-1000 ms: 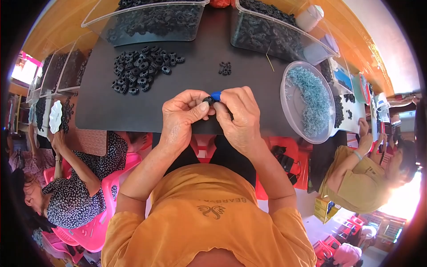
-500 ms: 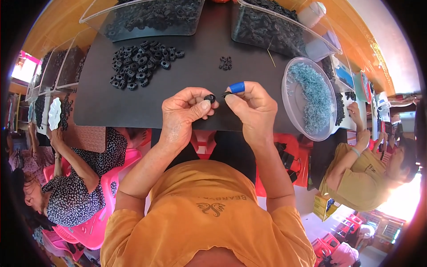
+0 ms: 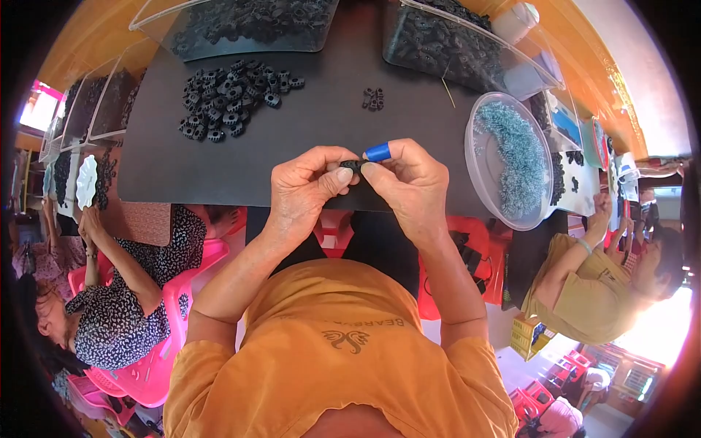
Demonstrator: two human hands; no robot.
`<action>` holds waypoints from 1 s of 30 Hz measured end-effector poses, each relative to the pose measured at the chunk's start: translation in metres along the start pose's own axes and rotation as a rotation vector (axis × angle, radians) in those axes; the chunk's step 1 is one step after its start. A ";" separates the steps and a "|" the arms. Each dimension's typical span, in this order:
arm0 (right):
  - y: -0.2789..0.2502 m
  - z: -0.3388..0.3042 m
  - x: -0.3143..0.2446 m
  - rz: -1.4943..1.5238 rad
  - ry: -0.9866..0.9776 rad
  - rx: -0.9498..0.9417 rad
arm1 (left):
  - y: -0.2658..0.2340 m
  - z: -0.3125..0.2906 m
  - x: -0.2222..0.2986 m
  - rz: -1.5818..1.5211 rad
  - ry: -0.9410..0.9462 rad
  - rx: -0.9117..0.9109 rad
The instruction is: Assembling small black plastic components by hand at a workbench.
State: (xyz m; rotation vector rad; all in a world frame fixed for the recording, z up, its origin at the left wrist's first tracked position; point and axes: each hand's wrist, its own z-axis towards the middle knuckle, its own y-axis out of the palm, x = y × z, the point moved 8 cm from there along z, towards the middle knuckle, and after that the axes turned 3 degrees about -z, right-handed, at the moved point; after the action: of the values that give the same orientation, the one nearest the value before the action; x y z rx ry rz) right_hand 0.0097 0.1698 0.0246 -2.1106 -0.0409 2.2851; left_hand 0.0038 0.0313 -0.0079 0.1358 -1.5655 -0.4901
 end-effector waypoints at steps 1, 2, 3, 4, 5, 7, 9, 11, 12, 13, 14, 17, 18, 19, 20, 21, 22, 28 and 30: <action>0.000 0.000 0.000 -0.018 -0.003 0.001 | 0.000 0.000 0.000 -0.001 -0.001 0.001; 0.001 0.000 0.003 -0.019 -0.002 -0.001 | -0.001 0.000 -0.001 -0.006 -0.004 0.002; -0.001 -0.001 0.003 -0.081 -0.054 0.031 | -0.001 -0.001 -0.002 -0.012 -0.008 0.002; -0.002 -0.003 0.004 -0.144 -0.107 0.063 | -0.001 -0.001 -0.003 -0.013 -0.009 0.003; -0.001 -0.003 0.008 -0.145 -0.105 0.062 | -0.001 -0.001 -0.002 -0.017 0.001 0.006; 0.000 -0.007 0.003 -0.185 -0.235 0.117 | -0.002 -0.003 -0.002 -0.022 0.008 0.011; 0.005 -0.009 -0.004 -0.228 -0.275 0.131 | -0.004 -0.004 0.000 0.067 0.032 0.048; 0.006 -0.010 -0.011 -0.274 -0.316 0.147 | -0.001 -0.005 0.002 0.100 0.077 0.050; 0.007 -0.012 -0.018 -0.359 -0.388 0.152 | 0.001 -0.005 0.005 0.136 0.124 0.051; 0.009 -0.015 -0.024 -0.443 -0.460 0.156 | 0.001 -0.005 0.005 0.135 0.123 0.051; 0.008 -0.014 -0.023 -0.444 -0.459 0.156 | 0.002 -0.004 0.007 0.187 0.127 0.055; 0.007 -0.013 -0.020 -0.406 -0.472 0.158 | 0.002 -0.002 0.006 0.217 0.123 0.057; 0.007 -0.014 -0.021 -0.427 -0.485 0.170 | 0.002 -0.002 0.005 0.193 0.116 0.058; 0.006 -0.016 -0.022 -0.448 -0.499 0.183 | 0.003 -0.002 0.005 0.197 0.117 0.055; 0.005 -0.018 -0.024 -0.446 -0.501 0.188 | 0.002 -0.003 0.004 0.204 0.110 0.060; 0.005 -0.019 -0.025 -0.436 -0.505 0.186 | 0.002 -0.003 0.003 0.212 0.102 0.065; 0.006 -0.020 -0.025 -0.430 -0.502 0.179 | 0.001 -0.003 0.003 0.212 0.099 0.065; 0.011 -0.026 -0.020 -0.435 -0.570 0.300 | 0.006 -0.005 0.012 0.336 0.195 0.084; 0.010 -0.026 -0.019 -0.449 -0.595 0.291 | 0.007 -0.005 0.012 0.304 0.163 0.091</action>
State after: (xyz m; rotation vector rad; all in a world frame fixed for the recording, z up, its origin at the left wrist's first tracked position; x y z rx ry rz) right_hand 0.0374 0.1592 0.0407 -1.0993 -0.1644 2.3521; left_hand 0.0095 0.0320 0.0056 0.0058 -1.4173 -0.1651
